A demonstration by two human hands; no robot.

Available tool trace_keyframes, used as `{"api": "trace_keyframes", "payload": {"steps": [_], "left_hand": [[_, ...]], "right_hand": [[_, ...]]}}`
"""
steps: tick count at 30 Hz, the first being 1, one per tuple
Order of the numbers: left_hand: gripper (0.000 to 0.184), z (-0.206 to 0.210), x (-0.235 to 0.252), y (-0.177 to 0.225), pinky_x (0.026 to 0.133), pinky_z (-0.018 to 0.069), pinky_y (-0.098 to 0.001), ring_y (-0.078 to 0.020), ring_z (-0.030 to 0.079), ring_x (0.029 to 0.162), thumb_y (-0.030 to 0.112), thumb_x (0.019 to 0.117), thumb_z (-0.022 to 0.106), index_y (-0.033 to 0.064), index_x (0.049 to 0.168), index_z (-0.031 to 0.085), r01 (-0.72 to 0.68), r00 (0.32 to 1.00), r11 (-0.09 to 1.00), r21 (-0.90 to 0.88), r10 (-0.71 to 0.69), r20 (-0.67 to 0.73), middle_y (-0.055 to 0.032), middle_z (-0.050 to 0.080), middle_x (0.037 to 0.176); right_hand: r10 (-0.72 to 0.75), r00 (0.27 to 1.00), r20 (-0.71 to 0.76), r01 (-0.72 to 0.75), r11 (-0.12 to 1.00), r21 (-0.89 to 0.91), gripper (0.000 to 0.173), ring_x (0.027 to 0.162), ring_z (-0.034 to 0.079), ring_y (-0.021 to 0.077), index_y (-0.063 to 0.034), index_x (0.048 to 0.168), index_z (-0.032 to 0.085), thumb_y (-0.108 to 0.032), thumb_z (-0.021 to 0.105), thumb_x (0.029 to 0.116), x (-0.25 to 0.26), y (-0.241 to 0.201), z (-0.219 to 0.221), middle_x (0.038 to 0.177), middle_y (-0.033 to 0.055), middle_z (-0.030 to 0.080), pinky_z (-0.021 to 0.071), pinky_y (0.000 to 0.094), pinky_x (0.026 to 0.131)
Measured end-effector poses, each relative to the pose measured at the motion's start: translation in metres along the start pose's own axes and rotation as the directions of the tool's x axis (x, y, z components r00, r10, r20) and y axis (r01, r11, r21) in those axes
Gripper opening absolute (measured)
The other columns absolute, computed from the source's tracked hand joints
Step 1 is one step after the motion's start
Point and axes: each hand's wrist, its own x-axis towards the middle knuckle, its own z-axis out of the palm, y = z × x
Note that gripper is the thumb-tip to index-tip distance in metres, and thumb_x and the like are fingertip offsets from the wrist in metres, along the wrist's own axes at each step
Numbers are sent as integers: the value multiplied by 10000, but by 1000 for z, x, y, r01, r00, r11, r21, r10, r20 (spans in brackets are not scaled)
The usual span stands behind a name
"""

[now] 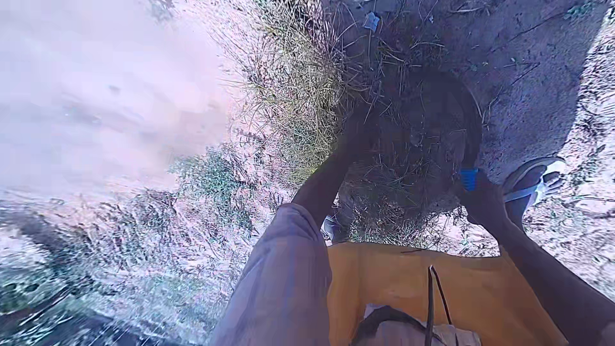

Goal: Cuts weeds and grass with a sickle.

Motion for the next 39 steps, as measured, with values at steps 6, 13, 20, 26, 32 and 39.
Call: {"api": "trace_keyframes", "payload": {"steps": [6, 13, 20, 26, 32, 39], "left_hand": [[895, -59, 75, -51, 1154, 290, -684, -485, 319, 1493, 88, 870, 697, 31, 1628, 225, 333, 916, 939, -89, -344, -205, -277, 295, 1639], [504, -55, 29, -88, 1081, 415, -663, -459, 511, 1372, 84, 999, 546, -37, 1479, 455, 470, 873, 856, -213, -487, -31, -287, 530, 1465], [463, -44, 15, -83, 1092, 401, -666, -484, 507, 1362, 95, 1034, 503, -52, 1472, 464, 366, 919, 885, -290, -392, -37, -315, 532, 1444], [423, -42, 11, -94, 1070, 421, -676, -472, 524, 1351, 107, 1041, 494, -14, 1446, 510, 369, 920, 857, -359, -393, 8, -292, 559, 1427], [413, -38, 7, -100, 1069, 432, -653, -460, 553, 1328, 164, 1072, 468, -15, 1443, 502, 410, 900, 833, -372, -434, 19, -290, 578, 1404], [419, -34, -5, -83, 1080, 427, -620, -427, 564, 1327, 208, 1103, 410, 21, 1472, 480, 397, 880, 785, -477, -472, -45, -267, 602, 1385]], "right_hand": [[-109, 988, -111, 106, 994, -28, 447, 886, 653, 494, 87, 1351, 504, -169, 626, 1005, 38, -58, 3, 971, 332, 645, 482, 657, 764], [-313, 950, 17, 312, 941, -128, 532, 1071, 642, 519, 47, 1435, 475, -235, 648, 1018, 80, -145, 13, 1174, 343, 639, 479, 687, 888], [-125, 992, 28, 127, 931, -343, 602, 1122, 624, 535, 4, 1500, 399, -270, 638, 1020, 61, -127, 56, 1203, 345, 628, 493, 686, 903], [142, 973, 185, -34, 871, -490, 562, 1157, 646, 455, -19, 1533, 388, -260, 548, 1051, -12, -42, 42, 1248, 286, 649, 492, 611, 948], [-91, 996, 19, 92, 944, -317, 493, 1029, 666, 489, 82, 1413, 481, -187, 609, 1021, -2, -77, 22, 1085, 326, 670, 488, 640, 889], [-92, 992, 88, 124, 861, -493, 556, 1123, 626, 541, 42, 1471, 416, -233, 618, 1031, 64, -96, 38, 1230, 352, 618, 488, 688, 899]]}}
